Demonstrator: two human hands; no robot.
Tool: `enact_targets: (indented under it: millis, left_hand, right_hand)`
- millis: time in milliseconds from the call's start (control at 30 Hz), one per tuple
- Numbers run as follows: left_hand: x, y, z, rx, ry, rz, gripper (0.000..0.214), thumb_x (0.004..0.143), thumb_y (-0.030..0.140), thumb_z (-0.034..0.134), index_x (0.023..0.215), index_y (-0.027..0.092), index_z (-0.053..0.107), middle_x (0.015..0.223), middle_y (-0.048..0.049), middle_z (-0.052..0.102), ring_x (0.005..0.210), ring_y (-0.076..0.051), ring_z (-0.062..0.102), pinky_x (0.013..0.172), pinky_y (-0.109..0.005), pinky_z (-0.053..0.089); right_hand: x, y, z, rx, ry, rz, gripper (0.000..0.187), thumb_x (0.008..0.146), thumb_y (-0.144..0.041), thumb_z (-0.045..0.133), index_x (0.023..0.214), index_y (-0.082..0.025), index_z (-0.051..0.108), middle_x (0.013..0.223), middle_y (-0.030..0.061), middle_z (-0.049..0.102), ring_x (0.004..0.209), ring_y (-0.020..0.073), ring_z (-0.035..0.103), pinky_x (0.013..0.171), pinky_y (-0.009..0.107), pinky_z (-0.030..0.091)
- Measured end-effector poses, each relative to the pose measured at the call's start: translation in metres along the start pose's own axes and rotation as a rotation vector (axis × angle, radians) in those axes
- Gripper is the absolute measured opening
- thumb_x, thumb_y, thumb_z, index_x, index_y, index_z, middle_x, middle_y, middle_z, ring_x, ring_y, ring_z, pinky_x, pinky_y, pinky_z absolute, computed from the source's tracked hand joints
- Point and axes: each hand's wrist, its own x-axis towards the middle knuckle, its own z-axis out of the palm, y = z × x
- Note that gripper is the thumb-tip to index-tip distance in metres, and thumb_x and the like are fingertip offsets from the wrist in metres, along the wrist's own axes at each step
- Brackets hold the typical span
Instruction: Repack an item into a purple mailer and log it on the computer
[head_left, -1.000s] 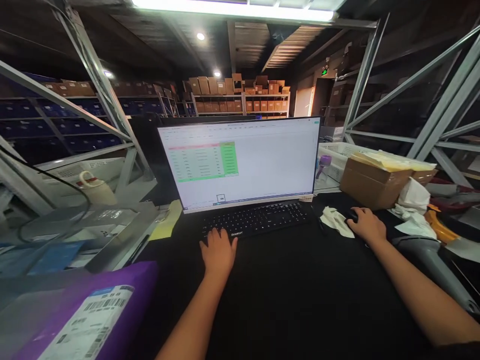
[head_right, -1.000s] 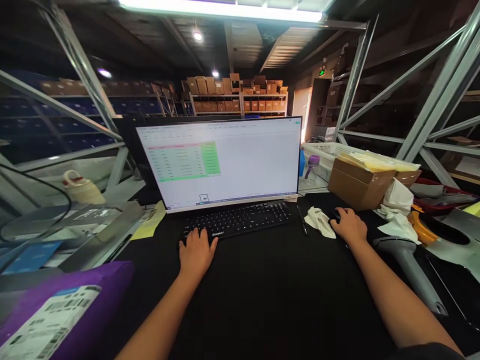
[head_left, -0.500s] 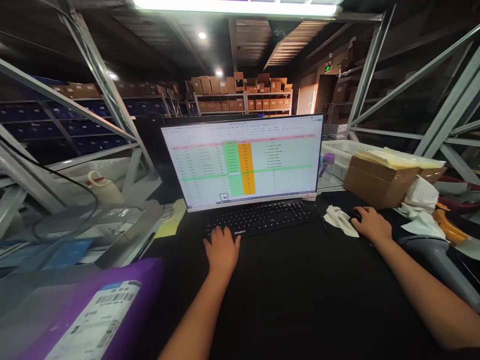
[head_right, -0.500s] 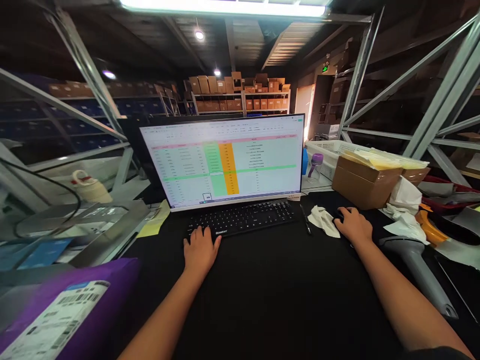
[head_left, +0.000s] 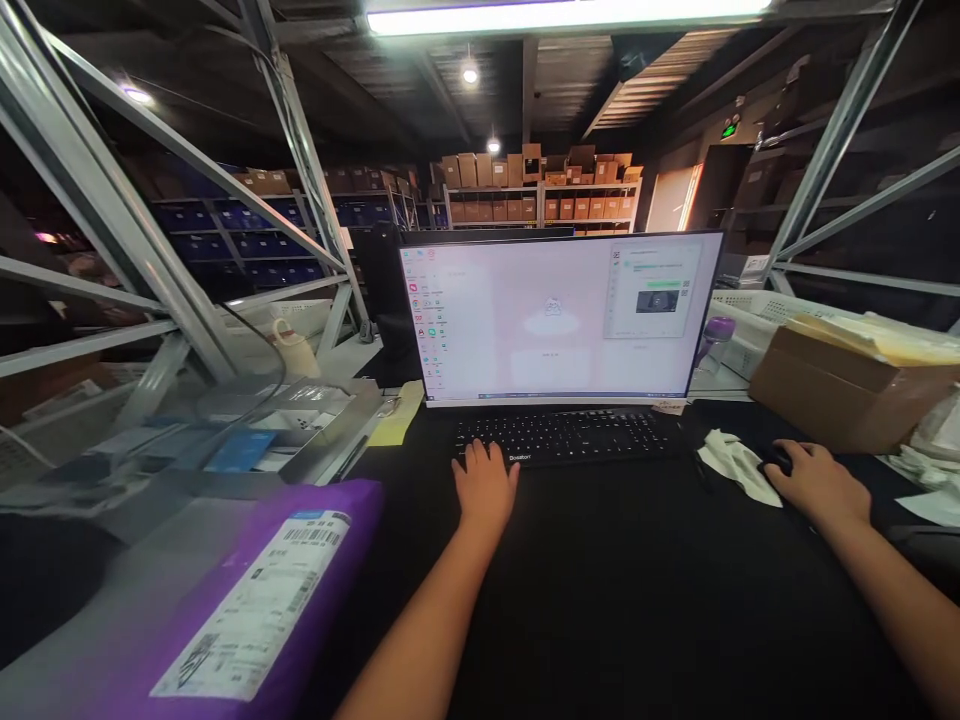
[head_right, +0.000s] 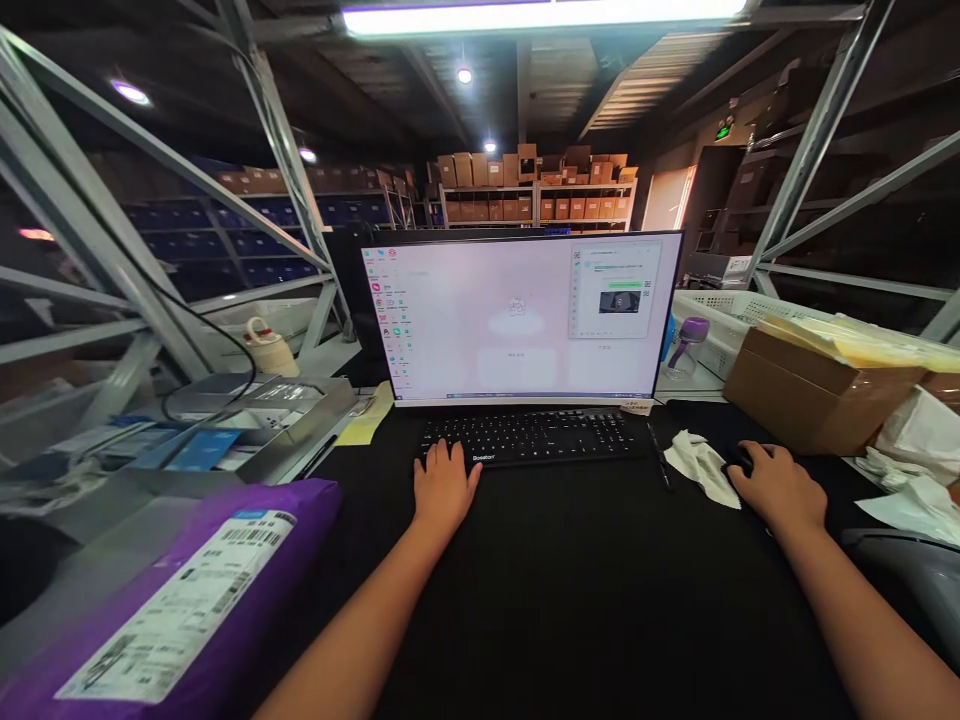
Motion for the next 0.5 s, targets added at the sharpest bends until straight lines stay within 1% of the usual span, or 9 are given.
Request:
enact_targets:
  millis: [200,367,500]
  left_hand:
    - [0.0034,-0.0015,0.0061,-0.012,0.031,-0.006,0.055,0.103,0.045,0.043,0.142,0.008,0.054,0.154,-0.0259,0.048,0.145,-0.036,0.044,0.116,-0.062,0.04]
    - [0.0011,-0.0013,0.0054,0.003,0.039,0.005,0.054,0.103,0.045,0.043,0.142,0.009,0.055,0.153,-0.024,0.05,0.144,-0.036,0.045,0.117,-0.061,0.039]
    - [-0.0012,-0.0002,0.001,0.005,0.019,0.006,0.054,0.103,0.044,0.045,0.142,0.009,0.055,0.153,-0.0246,0.05,0.144,-0.037,0.045,0.117,-0.062,0.038]
  right_hand:
    - [-0.0091,-0.0066,-0.0108,0.046,0.013,0.018,0.058,0.095,-0.049,0.031,0.142,-0.026,0.057,0.144,0.0132,0.053,0.113,0.0318,0.064,0.083,0.043,0.052]
    - [-0.0096,-0.0043,-0.0099,0.006,-0.007,-0.031,0.064,0.095,-0.06,0.027,0.145,-0.028,0.053,0.148,0.0111,0.051,0.124,0.0332,0.059,0.089,0.047,0.051]
    - [-0.0068,-0.0017,-0.0068,0.002,-0.033,-0.037,0.067,0.093,-0.064,0.026,0.146,-0.032,0.05,0.15,0.0081,0.05,0.128,0.0321,0.056,0.086,0.048,0.051]
